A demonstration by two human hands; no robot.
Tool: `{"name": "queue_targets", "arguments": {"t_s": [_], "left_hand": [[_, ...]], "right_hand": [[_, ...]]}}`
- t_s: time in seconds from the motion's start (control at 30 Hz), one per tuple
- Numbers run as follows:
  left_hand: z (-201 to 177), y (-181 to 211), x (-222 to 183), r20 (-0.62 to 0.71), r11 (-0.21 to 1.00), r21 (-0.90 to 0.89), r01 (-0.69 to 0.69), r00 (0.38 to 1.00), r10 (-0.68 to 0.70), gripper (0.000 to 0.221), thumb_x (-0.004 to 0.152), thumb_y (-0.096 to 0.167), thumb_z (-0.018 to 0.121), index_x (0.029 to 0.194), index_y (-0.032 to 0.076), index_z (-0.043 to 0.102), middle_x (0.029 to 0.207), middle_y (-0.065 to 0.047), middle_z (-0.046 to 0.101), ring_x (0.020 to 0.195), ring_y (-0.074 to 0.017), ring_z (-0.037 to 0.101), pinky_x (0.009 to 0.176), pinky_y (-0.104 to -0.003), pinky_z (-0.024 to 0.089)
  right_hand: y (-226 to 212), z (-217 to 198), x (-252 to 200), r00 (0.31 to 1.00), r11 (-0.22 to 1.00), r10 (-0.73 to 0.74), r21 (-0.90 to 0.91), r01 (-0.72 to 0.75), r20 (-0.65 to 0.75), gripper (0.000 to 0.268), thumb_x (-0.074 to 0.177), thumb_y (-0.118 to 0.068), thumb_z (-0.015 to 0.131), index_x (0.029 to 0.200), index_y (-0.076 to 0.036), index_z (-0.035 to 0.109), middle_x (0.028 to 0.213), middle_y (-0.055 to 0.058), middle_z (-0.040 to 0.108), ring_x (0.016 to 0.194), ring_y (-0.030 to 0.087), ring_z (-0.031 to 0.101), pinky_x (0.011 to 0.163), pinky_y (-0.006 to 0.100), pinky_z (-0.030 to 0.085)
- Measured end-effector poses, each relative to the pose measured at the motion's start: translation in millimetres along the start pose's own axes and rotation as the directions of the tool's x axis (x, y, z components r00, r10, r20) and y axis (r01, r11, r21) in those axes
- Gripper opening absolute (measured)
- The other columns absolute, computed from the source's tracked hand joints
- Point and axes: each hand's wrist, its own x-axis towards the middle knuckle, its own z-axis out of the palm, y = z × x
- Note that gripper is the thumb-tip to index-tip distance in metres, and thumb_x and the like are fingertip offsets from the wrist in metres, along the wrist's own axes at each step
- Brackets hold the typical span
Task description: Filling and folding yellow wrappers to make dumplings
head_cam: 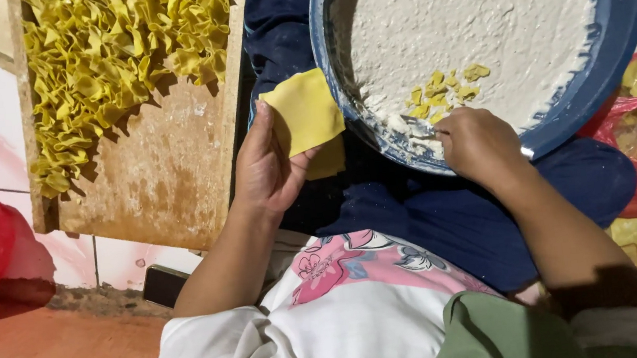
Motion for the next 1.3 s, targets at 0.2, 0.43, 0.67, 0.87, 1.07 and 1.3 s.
{"name": "queue_targets", "arguments": {"t_s": [0.2,0.43,0.67,0.87,1.07,1.3], "left_hand": [[-11.4,-5.4,7.0,0.007,1.000,0.014,-0.020,1.000,0.019,0.036,0.101,0.034,0.061,0.124,0.006,0.066,0.120,-0.020,0.072,0.105,-0.0350,0.073,0.093,-0.058,0.060],[-1.6,-4.5,7.1,0.015,1.000,-0.003,-0.029,0.999,0.029,0.038,0.101,0.037,0.061,0.120,0.006,0.068,0.117,-0.018,0.074,0.103,-0.0337,0.074,0.092,-0.055,0.061],[1.1,-3.1,6.8,-0.007,0.999,-0.014,-0.032,0.999,0.032,0.037,0.101,0.037,0.061,0.117,0.006,0.069,0.114,-0.018,0.075,0.100,-0.0326,0.075,0.088,-0.052,0.063],[2.1,-2.8,9.7,-0.020,0.999,-0.017,-0.043,0.999,0.043,0.035,0.101,0.035,0.060,0.116,0.005,0.070,0.115,-0.018,0.075,0.101,-0.0337,0.075,0.092,-0.055,0.061],[-0.3,-3.2,9.2,-0.016,0.998,0.010,-0.055,0.998,0.055,0.035,0.101,0.037,0.061,0.117,0.008,0.069,0.116,-0.017,0.074,0.103,-0.0325,0.075,0.093,-0.054,0.061],[-0.8,-4.5,6.6,-0.050,0.995,0.035,-0.094,0.994,0.096,0.033,0.100,0.034,0.062,0.115,0.006,0.070,0.113,-0.018,0.075,0.099,-0.0327,0.076,0.091,-0.055,0.062]], "right_hand": [[-12.6,-31.9,-11.8,0.999,0.943,-0.020,0.333,0.003,0.047,0.014,0.090,-0.013,0.072,0.099,-0.009,0.082,0.099,0.023,0.077,0.105,0.047,0.069,0.089,0.057,0.056],[-3.6,-16.4,-1.8,0.999,0.957,0.000,0.291,0.014,-0.048,0.018,0.096,-0.019,0.070,0.108,-0.009,0.080,0.105,0.024,0.075,0.108,0.047,0.068,0.089,0.057,0.056],[-4.9,27.1,22.1,0.998,0.993,0.054,0.105,-0.051,-0.027,0.019,0.096,-0.025,0.066,0.106,-0.021,0.081,0.100,0.013,0.077,0.102,0.040,0.072,0.085,0.052,0.060],[-27.5,-5.0,11.1,0.999,0.940,0.038,0.341,-0.031,-0.014,0.018,0.092,-0.019,0.069,0.103,-0.014,0.082,0.102,0.021,0.077,0.107,0.047,0.067,0.090,0.058,0.055],[-18.6,25.1,38.7,0.995,0.977,0.000,0.211,0.021,-0.099,0.018,0.095,-0.023,0.068,0.105,-0.020,0.082,0.097,0.017,0.077,0.102,0.043,0.071,0.086,0.054,0.058],[-21.4,-10.0,38.6,0.987,0.955,-0.153,0.251,0.161,-0.050,0.016,0.090,-0.018,0.072,0.103,-0.017,0.082,0.096,0.017,0.077,0.101,0.041,0.071,0.087,0.052,0.057]]}}
